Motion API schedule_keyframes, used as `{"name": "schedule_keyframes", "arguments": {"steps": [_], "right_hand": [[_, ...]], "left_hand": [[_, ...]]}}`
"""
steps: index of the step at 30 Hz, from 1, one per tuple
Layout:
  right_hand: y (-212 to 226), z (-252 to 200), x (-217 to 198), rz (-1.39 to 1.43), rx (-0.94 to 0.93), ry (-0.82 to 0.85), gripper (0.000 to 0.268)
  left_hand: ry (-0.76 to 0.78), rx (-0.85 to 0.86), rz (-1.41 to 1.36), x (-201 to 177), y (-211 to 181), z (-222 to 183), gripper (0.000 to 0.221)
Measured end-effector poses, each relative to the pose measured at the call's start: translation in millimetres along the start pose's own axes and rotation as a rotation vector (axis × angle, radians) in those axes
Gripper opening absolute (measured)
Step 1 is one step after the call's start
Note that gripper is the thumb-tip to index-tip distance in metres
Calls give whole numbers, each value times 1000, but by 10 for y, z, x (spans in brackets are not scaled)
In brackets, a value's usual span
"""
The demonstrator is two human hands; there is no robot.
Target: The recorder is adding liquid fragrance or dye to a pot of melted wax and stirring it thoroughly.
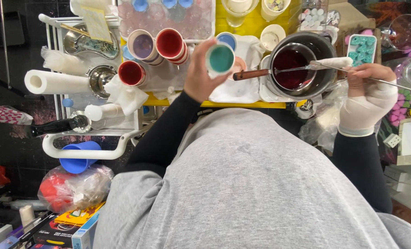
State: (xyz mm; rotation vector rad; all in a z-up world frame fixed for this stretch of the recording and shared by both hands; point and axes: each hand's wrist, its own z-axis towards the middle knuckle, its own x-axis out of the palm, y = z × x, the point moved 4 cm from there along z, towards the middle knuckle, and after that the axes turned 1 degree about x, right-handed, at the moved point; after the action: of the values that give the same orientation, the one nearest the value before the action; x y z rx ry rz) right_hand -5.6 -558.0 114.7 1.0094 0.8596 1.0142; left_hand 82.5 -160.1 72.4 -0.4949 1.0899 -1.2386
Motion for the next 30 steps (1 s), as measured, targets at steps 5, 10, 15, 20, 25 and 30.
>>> {"name": "schedule_keyframes", "arguments": {"steps": [5,10,15,20,25,30], "right_hand": [[117,1,100,74,-76,35,21],[190,9,194,64,-9,55,23],[173,-18,224,234,93,0,21],[158,8,158,220,179,-106,22],[57,-13,73,356,227,-182,19],[79,23,80,465,271,-255,17]], "left_hand": [[-20,90,185,256,302,298,83],[55,21,196,354,488,291,86],[118,-35,234,433,632,262,91],[177,-78,280,441,626,275,105],[240,-70,316,373,540,242,110],[172,-60,346,199,432,225,72]]}}
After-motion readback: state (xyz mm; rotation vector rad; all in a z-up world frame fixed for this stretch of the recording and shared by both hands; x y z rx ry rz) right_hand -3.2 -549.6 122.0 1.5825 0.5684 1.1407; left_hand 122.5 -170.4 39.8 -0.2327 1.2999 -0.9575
